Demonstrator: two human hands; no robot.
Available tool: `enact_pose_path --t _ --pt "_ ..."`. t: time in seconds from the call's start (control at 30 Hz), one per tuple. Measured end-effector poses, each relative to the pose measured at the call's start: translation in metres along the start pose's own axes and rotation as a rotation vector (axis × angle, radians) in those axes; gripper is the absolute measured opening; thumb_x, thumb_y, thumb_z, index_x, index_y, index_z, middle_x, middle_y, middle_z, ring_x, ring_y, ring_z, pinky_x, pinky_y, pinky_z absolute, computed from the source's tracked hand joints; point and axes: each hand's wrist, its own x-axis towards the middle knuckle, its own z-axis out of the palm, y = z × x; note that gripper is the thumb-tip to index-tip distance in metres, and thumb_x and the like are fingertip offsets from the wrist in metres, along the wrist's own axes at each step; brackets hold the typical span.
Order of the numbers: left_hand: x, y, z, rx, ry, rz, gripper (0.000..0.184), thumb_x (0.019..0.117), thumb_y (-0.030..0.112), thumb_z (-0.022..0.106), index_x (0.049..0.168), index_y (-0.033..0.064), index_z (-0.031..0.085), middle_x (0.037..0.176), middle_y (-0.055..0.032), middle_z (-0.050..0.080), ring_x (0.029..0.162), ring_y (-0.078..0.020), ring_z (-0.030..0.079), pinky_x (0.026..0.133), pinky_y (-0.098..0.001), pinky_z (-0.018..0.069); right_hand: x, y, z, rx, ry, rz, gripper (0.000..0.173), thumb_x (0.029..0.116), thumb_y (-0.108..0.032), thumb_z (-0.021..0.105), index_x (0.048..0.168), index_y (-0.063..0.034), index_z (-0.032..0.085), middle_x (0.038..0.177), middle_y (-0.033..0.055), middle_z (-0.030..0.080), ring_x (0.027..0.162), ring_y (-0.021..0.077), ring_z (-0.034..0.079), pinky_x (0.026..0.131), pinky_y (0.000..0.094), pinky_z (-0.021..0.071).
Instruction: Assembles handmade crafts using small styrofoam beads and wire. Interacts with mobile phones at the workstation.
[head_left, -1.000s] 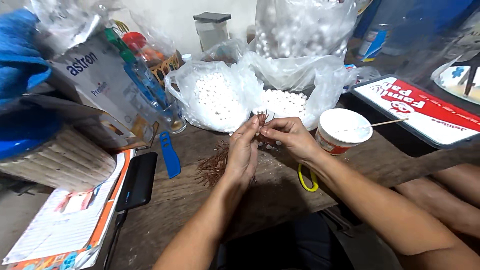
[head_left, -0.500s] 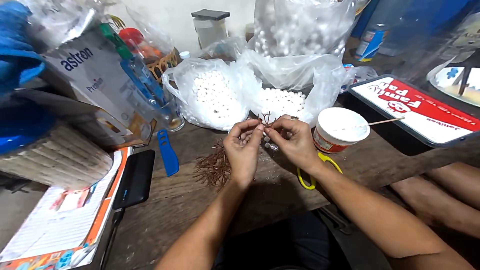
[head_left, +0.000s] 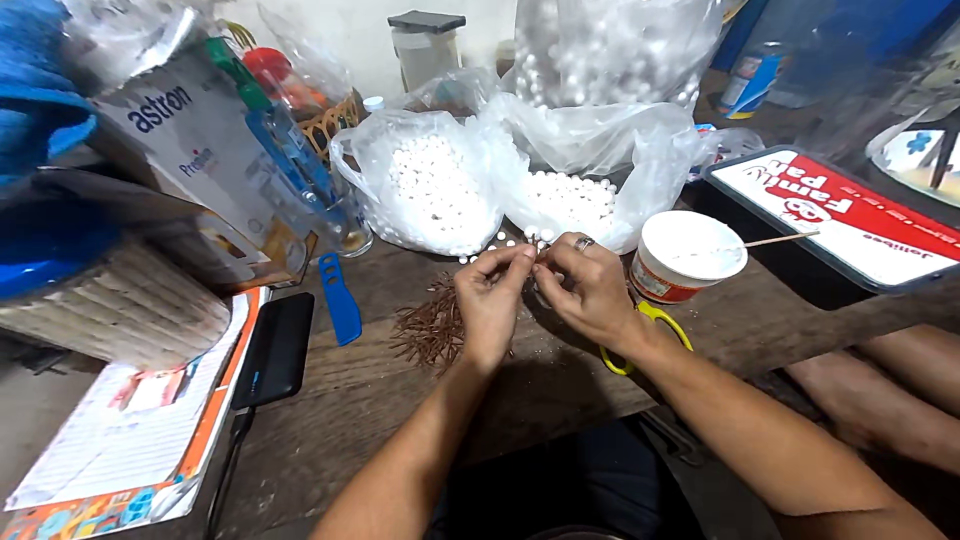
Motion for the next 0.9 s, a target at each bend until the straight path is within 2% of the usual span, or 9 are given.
enact_pose_path --t 0.2,0.27,0.33,0.43,0.53,0.63,0.73,0.8,0.9 --pt "-0.002 0.009 0.0 0.027 -0.052 -0.116 0.013 0.0903 -0.008 0.069 0.099 -0.0012 0.075 0.087 0.0012 0.073 0.075 -0.0004 0.066 0.07 -0.0181 0.0557 0.002 -0.006 -0.009 0.01 -0.088 0.05 0.016 0.0876 -0.009 0.061 0.081 0.0026 0.07 0.077 0.015 0.064 0.07 0.028 0.065 0.062 0.0414 0.0519" --pt "-0.002 0.01 -0.003 0.06 -0.051 -0.108 0.009 0.0929 -0.005 0.068 0.096 0.0004 0.075 0.085 0.0033 0.072 0.075 0.0006 0.065 0.071 -0.0176 0.0549 -0.003 -0.01 -0.03 -0.006 -0.153 0.141 0.021 0.0949 -0.015 0.063 0.095 0.0017 0.075 0.084 0.0146 0.069 0.074 0.0276 0.068 0.066 0.0443 0.0551" --pt "-0.002 0.012 -0.009 0.091 -0.098 -0.11 0.008 0.0973 -0.001 0.064 0.099 0.0014 0.07 0.09 0.0025 0.071 0.078 -0.0018 0.067 0.074 -0.0202 0.0571 -0.015 -0.011 -0.061 -0.115 -0.195 0.242 0.027 0.0965 -0.024 0.064 0.103 0.0005 0.075 0.086 0.0133 0.071 0.074 0.0273 0.068 0.067 0.0472 0.0552" --pt "0.0 0.015 -0.015 0.135 -0.181 -0.11 0.006 0.103 0.004 0.057 0.105 0.0036 0.062 0.094 -0.0002 0.072 0.079 -0.0056 0.071 0.074 -0.0229 0.0606 -0.04 -0.012 -0.09 -0.349 -0.332 0.376 0.037 0.0887 -0.034 0.073 0.097 0.0022 0.073 0.075 0.017 0.068 0.068 0.038 0.068 0.061 0.0587 0.0514" --pt "-0.002 0.015 -0.013 0.19 -0.228 -0.074 0.005 0.1014 0.001 0.059 0.104 0.0024 0.062 0.087 0.0001 0.07 0.072 -0.005 0.071 0.069 -0.0221 0.0612 -0.051 -0.021 -0.09 -0.467 -0.502 0.453 0.04 0.0872 -0.033 0.078 0.1 0.0046 0.072 0.074 0.0234 0.066 0.072 0.0475 0.067 0.06 0.0618 0.0494" --pt "-0.004 0.012 -0.014 0.246 -0.234 -0.034 0.005 0.0987 -0.001 0.061 0.103 0.0004 0.064 0.085 -0.0005 0.069 0.069 -0.0034 0.068 0.065 -0.0198 0.06 -0.051 -0.024 -0.086 -0.495 -0.539 0.449 0.035 0.0878 -0.027 0.078 0.1 0.0047 0.072 0.074 0.0231 0.066 0.072 0.0471 0.067 0.06 0.0602 0.0495" --pt "-0.005 0.01 -0.015 0.289 -0.232 -0.038 0.005 0.0977 -0.001 0.063 0.102 0.0 0.066 0.083 -0.001 0.069 0.065 -0.0017 0.066 0.061 -0.0176 0.0577 -0.051 -0.024 -0.093 -0.525 -0.535 0.489 0.044 0.0854 -0.035 0.08 0.103 0.0038 0.07 0.08 0.0246 0.066 0.073 0.0483 0.067 0.059 0.0618 0.0493" --pt "-0.005 0.008 -0.016 0.325 -0.269 -0.063 0.006 0.0982 0.001 0.063 0.103 0.0003 0.067 0.084 -0.0015 0.069 0.065 -0.0018 0.065 0.063 -0.0181 0.0572 -0.054 -0.023 -0.099 -0.531 -0.559 0.533 0.049 0.086 -0.041 0.077 0.106 0.0032 0.07 0.074 0.0228 0.065 0.07 0.047 0.066 0.058 0.0613 0.0472" --pt "-0.005 0.004 -0.017 0.363 -0.304 -0.05 0.007 0.0979 0.003 0.063 0.101 0.0011 0.068 0.083 -0.0007 0.067 0.066 -0.0004 0.063 0.064 -0.0174 0.0551 -0.057 -0.021 -0.104 -0.49 -0.576 0.575 0.041 0.0854 -0.033 0.073 0.107 0.0019 0.071 0.071 0.02 0.065 0.069 0.0441 0.065 0.059 0.0608 0.0464"
